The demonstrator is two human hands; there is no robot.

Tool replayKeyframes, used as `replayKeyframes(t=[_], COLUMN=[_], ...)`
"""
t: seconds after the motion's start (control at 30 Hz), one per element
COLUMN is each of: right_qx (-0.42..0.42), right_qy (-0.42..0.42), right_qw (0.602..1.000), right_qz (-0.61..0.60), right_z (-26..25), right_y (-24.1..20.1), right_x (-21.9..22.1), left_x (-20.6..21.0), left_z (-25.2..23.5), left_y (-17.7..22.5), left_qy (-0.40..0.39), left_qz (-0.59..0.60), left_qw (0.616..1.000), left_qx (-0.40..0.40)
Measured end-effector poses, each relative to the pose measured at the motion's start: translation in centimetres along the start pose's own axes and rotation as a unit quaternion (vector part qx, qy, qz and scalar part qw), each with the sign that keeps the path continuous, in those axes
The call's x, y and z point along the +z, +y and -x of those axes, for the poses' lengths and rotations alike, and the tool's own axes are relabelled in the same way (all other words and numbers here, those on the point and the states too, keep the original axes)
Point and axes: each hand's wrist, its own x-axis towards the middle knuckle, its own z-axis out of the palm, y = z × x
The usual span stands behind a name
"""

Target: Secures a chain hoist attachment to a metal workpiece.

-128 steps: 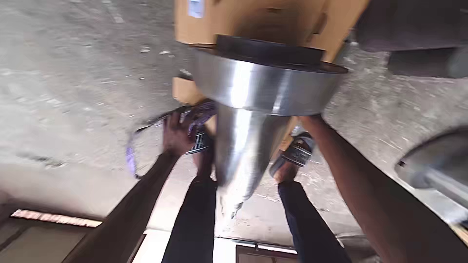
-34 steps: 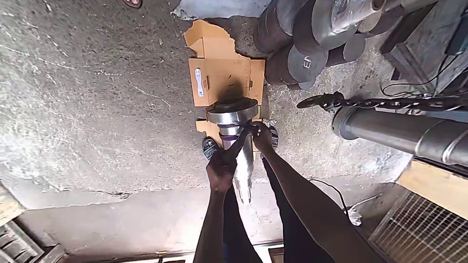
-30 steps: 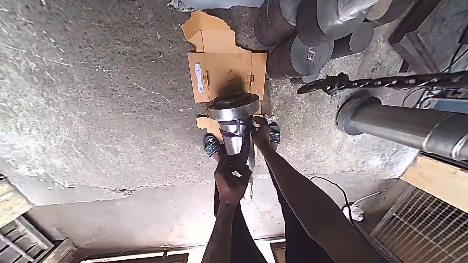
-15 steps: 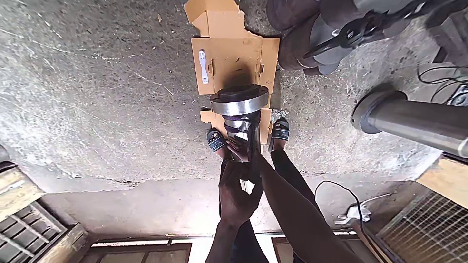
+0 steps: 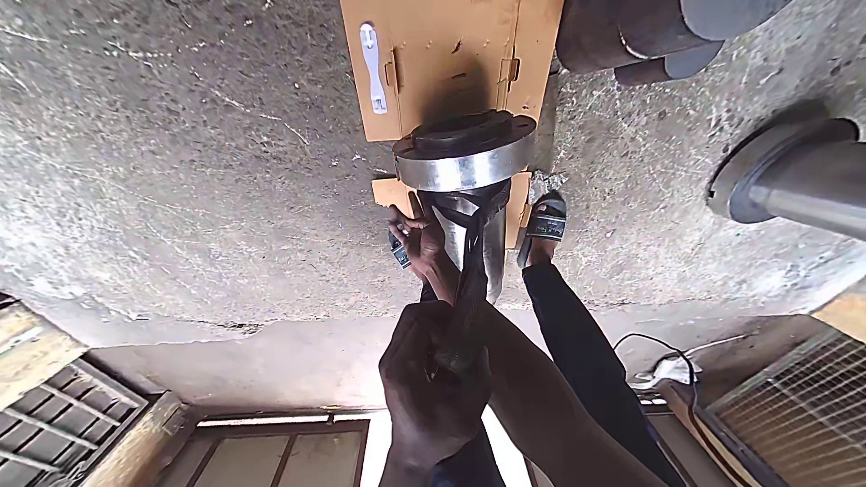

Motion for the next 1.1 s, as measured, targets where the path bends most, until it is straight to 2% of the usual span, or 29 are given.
replayKeyframes(t=[0.07, 0.13, 0.17, 0.23, 0.3, 0.33, 0.5, 0.63, 0.7, 0.77, 0.83, 0.97, 1.03, 1.1], right_qx=[0.023, 0.022, 0.026, 0.049, 0.053, 0.033, -0.101, -0.123, -0.163, -0.166, -0.160, -0.131, -0.075, -0.057], right_qy=[-0.005, 0.039, 0.064, 0.043, 0.011, 0.024, 0.138, 0.244, 0.285, 0.286, 0.273, 0.254, 0.226, 0.201], right_qw=[0.999, 0.999, 0.997, 0.995, 0.990, 0.987, 0.968, 0.941, 0.929, 0.932, 0.940, 0.949, 0.945, 0.915], right_qz=[0.039, 0.020, 0.018, 0.072, 0.130, 0.157, 0.186, 0.201, 0.171, 0.146, 0.128, 0.134, 0.226, 0.345], right_z=[2.6, 6.4, 7.8, 10.2, 10.8, 10.0, 8.0, 8.7, 5.5, 2.6, 2.1, 2.5, 4.5, 5.5], right_y=[-2.3, -5.5, -7.9, -12.1, -13.9, -14.5, -12.7, -11.0, -11.2, -11.7, -12.1, -12.6, -13.0, -17.1], right_x=[-2.8, -4.9, -4.8, -4.3, -3.3, -2.2, -0.4, 0.6, -0.8, -3.2, -4.1, -3.9, -4.1, -3.4], left_x=[-0.5, -0.4, 0.2, 1.1, 1.1, 1.3, 2.2, 2.4, 2.1, 1.4, 0.7, 2.4, 3.4, 4.4], left_z=[-1.1, -1.1, -1.3, -1.9, -2.6, -3.1, -3.1, -1.5, -0.1, 1.6, 2.6, 1.5, 0.9, -0.4], left_y=[1.2, 2.5, 2.6, 2.9, 3.1, 3.0, 2.9, 2.1, 1.2, 0.1, -0.3, 3.3, 4.8, 5.4], left_qy=[-0.012, -0.013, -0.003, 0.015, 0.011, 0.009, 0.018, -0.001, -0.022, -0.033, -0.033, -0.023, -0.003, -0.011], left_qz=[0.032, 0.024, 0.015, 0.003, 0.008, 0.018, 0.063, 0.063, 0.028, 0.014, 0.025, 0.000, 0.041, 0.039], left_qw=[0.999, 1.000, 1.000, 1.000, 1.000, 1.000, 0.998, 0.998, 0.999, 0.999, 0.998, 0.999, 0.998, 0.999], left_qx=[0.008, 0.008, 0.013, 0.017, 0.019, 0.023, 0.025, 0.023, 0.012, -0.018, -0.047, -0.034, -0.043, -0.033])
